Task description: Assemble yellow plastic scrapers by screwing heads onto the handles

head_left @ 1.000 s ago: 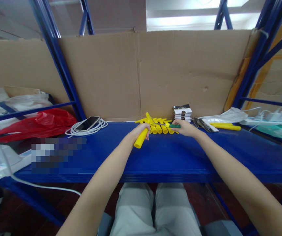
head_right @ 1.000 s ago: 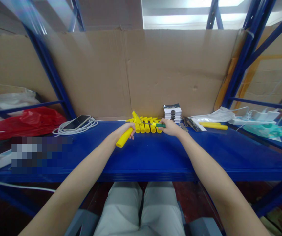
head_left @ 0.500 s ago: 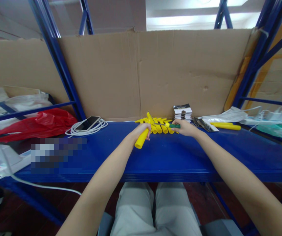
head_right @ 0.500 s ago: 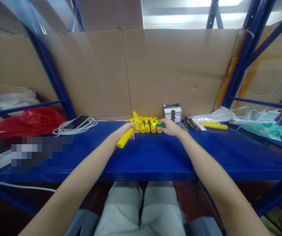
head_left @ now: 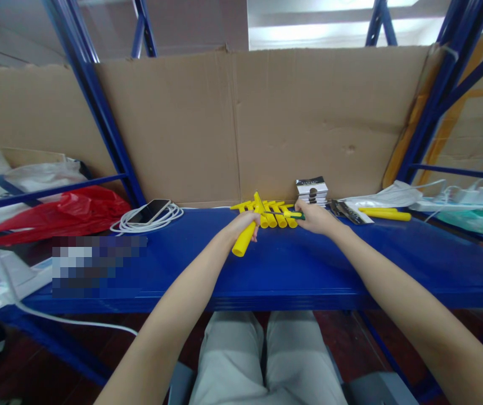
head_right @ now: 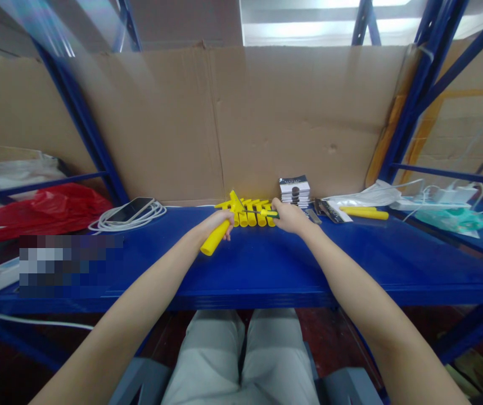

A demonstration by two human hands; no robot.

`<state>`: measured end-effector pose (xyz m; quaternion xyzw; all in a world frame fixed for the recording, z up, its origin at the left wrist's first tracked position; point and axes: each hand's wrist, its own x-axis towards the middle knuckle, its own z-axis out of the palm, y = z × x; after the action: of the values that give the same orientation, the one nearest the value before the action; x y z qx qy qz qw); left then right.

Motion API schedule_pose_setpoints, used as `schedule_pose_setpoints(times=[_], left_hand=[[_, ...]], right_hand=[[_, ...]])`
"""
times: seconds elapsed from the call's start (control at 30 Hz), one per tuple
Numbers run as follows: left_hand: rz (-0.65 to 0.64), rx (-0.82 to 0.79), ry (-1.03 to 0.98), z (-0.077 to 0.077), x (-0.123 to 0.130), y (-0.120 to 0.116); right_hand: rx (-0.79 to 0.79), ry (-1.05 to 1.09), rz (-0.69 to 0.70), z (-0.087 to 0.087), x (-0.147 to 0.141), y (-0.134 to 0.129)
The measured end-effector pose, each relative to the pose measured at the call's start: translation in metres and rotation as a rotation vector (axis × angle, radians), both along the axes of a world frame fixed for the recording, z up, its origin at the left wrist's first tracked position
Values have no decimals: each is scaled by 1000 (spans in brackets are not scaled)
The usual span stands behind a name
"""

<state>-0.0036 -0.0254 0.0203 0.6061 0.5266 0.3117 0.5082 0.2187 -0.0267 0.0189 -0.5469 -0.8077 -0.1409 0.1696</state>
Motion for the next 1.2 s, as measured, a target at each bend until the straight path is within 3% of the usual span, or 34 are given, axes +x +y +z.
schedule_pose_setpoints(times=[0.37, 1.2], left_hand=[[-70, 11, -48, -3, -2, 1], [-4, 48, 10, 2, -1, -3]], right_hand=[[-44, -87, 27, 4, -2, 1], [201, -192, 79, 0, -5, -1]])
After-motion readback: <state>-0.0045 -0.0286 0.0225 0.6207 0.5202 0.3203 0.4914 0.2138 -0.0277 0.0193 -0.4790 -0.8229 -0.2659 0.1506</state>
